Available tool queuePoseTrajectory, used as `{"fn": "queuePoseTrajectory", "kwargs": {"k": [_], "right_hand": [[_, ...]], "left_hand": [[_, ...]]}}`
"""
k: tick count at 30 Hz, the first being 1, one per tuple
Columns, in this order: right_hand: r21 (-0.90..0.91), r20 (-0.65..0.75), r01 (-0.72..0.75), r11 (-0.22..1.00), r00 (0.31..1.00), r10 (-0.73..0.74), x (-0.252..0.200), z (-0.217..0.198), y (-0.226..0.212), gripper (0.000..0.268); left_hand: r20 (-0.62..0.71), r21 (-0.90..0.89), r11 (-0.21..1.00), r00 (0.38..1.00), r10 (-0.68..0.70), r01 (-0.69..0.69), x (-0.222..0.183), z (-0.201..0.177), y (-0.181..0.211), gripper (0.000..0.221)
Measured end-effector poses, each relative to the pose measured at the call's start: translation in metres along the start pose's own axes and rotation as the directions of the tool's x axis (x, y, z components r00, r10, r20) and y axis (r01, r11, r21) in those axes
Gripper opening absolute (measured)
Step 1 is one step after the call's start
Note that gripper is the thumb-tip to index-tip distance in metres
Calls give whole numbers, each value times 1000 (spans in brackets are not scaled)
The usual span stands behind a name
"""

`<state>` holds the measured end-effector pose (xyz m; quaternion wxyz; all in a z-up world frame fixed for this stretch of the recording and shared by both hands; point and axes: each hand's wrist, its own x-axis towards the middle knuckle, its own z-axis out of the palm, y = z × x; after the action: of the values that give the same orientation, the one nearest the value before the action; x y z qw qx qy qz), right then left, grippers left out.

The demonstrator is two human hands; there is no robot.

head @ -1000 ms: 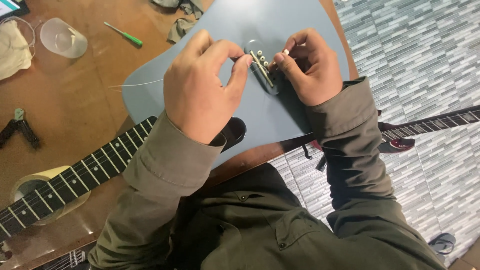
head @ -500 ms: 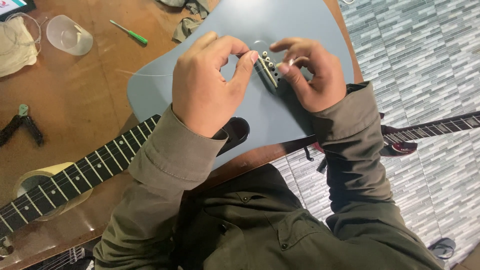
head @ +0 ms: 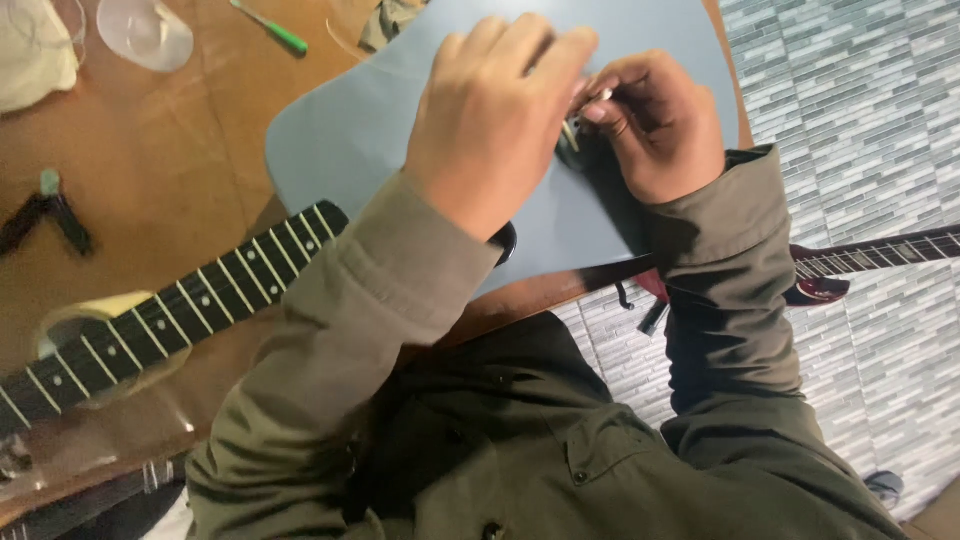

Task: Restringing a grey acoustic guitar, including removing old strings and winding new ones.

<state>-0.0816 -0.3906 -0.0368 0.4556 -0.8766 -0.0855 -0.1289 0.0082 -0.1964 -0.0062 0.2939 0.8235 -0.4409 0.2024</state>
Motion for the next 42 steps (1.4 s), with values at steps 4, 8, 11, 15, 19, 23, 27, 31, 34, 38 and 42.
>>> {"fn": "queuePoseTrajectory", "kwargs": {"k": [4,8,11,15,19,23,27,31,34,38,42], "right_hand": [[-22,-21,45,999,999,-45,-1,0,-1,12],[31,-15,61,998,998,-61,4,0,-2,6],[-4,-36,-47,999,998,47,4,3,-4,9],[54,-49,-40,998,998,43,4,5,-10,9],[58,-35,-4,998,999,6,6,2,-11,8],[140,-58,-38,989,997,47,5,4,-10,7],[129,-47,-32,991,998,39,6,4,-13,8],[130,-63,-47,990,996,55,6,3,-14,6],[181,-87,-57,982,993,74,6,5,-15,7],[227,-119,-47,973,990,76,5,5,-15,6],[90,-117,-35,995,992,45,5,2,-15,6]], "left_hand": [[-176,67,996,982,73,-62,3,14,-2,25],[-214,99,995,976,51,-30,4,21,-10,26],[-104,122,992,994,25,-12,4,8,-6,25],[-150,126,992,988,24,-5,-2,16,-9,30],[-190,143,990,982,17,11,1,20,-10,33],[-169,146,989,986,-4,29,1,19,-10,31],[-165,184,983,986,-1,31,-1,22,-11,32],[-146,198,980,989,-3,32,-1,23,-10,34],[-152,186,982,988,-1,30,-2,23,-10,33],[-151,176,984,988,1,26,-3,23,-8,36],[-174,171,985,985,1,29,-2,19,-8,34]]}}
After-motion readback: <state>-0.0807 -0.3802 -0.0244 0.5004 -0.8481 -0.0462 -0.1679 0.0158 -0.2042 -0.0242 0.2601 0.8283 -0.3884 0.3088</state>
